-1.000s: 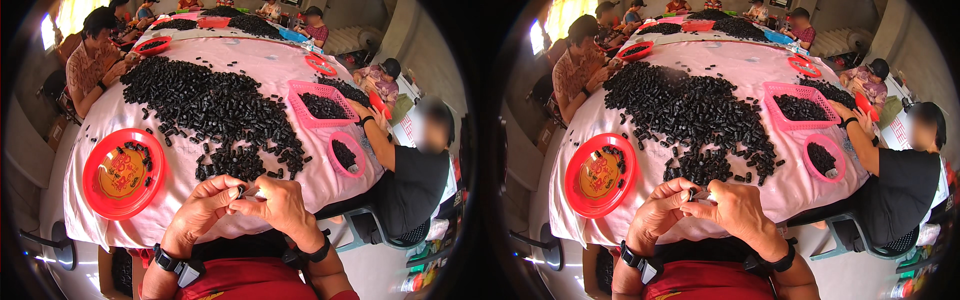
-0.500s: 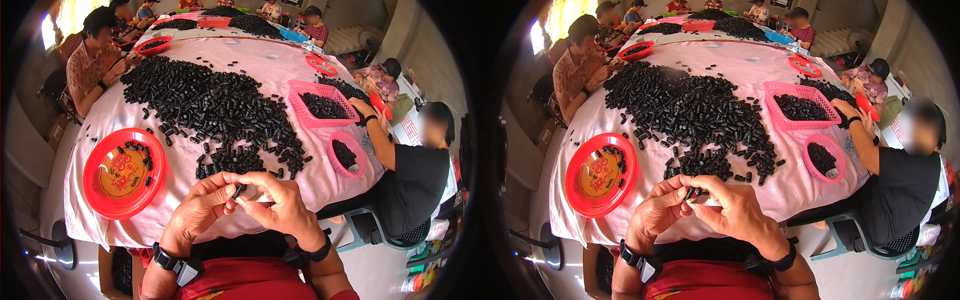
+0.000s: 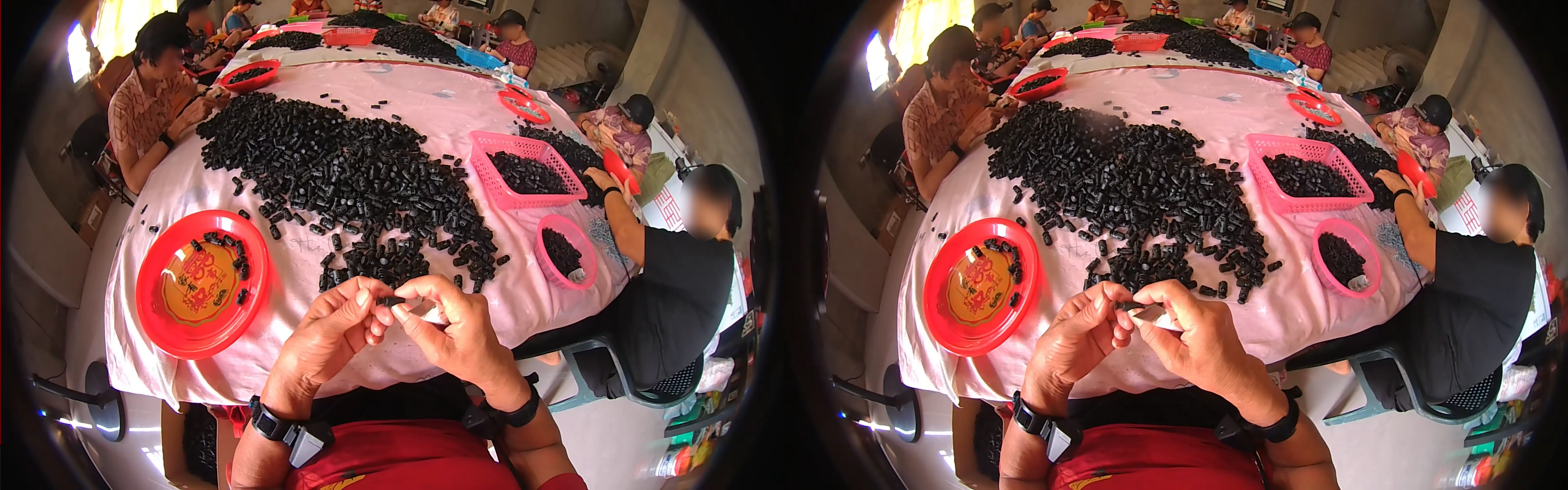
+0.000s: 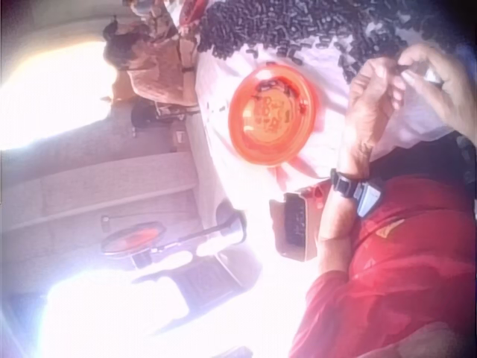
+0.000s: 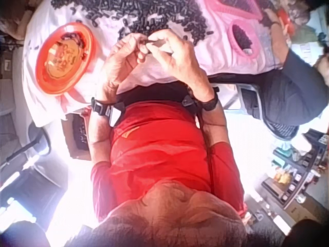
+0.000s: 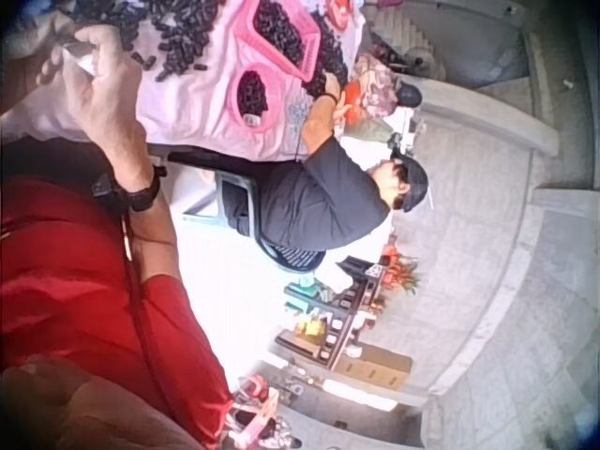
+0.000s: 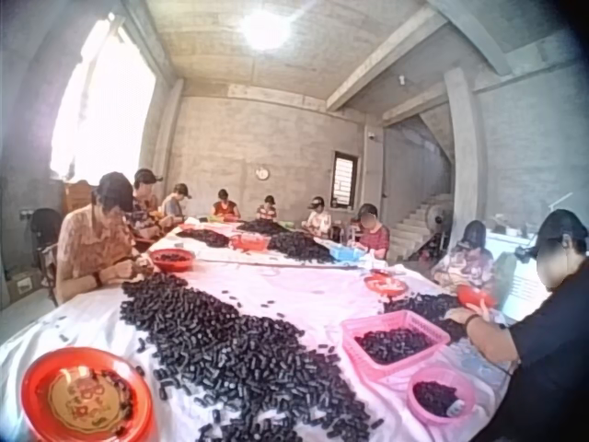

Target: The recorder and others at the table are manually assembling small black plastic cord locks or toggles.

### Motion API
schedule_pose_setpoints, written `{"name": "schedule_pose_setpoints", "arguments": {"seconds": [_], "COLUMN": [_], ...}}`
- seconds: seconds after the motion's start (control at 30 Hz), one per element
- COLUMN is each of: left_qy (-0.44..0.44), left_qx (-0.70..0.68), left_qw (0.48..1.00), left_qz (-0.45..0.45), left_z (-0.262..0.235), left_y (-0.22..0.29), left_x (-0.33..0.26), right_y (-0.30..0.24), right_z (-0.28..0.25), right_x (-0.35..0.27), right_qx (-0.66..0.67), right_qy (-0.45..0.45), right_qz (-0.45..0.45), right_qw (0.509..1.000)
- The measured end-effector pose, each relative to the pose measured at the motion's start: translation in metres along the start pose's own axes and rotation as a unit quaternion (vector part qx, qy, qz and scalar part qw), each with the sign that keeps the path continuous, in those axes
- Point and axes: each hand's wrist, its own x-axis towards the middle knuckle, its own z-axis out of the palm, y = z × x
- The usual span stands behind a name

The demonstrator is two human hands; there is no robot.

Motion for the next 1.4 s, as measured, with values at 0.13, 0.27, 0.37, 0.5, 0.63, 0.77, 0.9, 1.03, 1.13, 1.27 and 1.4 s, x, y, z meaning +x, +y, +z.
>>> {"name": "schedule_pose_setpoints", "arguments": {"seconds": [0.13,0.27,0.37,0.5,0.63,0.77,0.9,1.03,1.13,1.27,1.4], "left_qy": [0.014,0.018,0.030,0.004,-0.036,-0.012,-0.047,-0.051,-0.049,-0.047,-0.049], "left_qx": [0.054,0.054,0.056,0.040,0.045,0.050,0.055,0.069,0.077,0.080,0.081], "left_qw": [0.997,0.997,0.996,0.997,0.997,0.998,0.997,0.996,0.995,0.995,0.995], "left_qz": [0.052,0.058,0.062,0.069,0.048,0.040,0.032,0.028,0.025,0.025,0.024], "left_z": [0.003,0.001,0.001,0.004,0.002,0.011,0.006,0.011,0.010,0.010,0.010], "left_y": [-0.001,-0.003,-0.005,-0.005,-0.002,-0.001,0.000,0.002,0.001,0.001,0.002], "left_x": [0.000,0.001,0.001,0.002,0.000,-0.002,-0.003,-0.003,-0.002,-0.003,-0.004], "right_y": [-0.011,-0.010,-0.003,-0.008,-0.006,-0.006,-0.005,-0.005,-0.006,-0.007,-0.006], "right_z": [-0.003,-0.002,0.003,0.001,-0.001,0.001,0.001,0.001,0.001,0.000,0.000], "right_x": [0.003,0.001,-0.001,0.000,0.000,0.001,0.001,0.001,0.002,0.002,0.002], "right_qx": [0.014,-0.020,-0.029,-0.064,-0.123,-0.123,-0.159,-0.154,-0.151,-0.166,-0.168], "right_qy": [-0.003,-0.025,-0.008,-0.011,-0.021,-0.016,-0.022,-0.020,-0.018,-0.024,-0.022], "right_qz": [0.036,0.015,-0.025,0.014,0.031,0.032,0.023,0.027,0.020,0.011,0.006], "right_qw": [0.999,0.999,0.999,0.998,0.992,0.992,0.987,0.988,0.988,0.986,0.985]}}
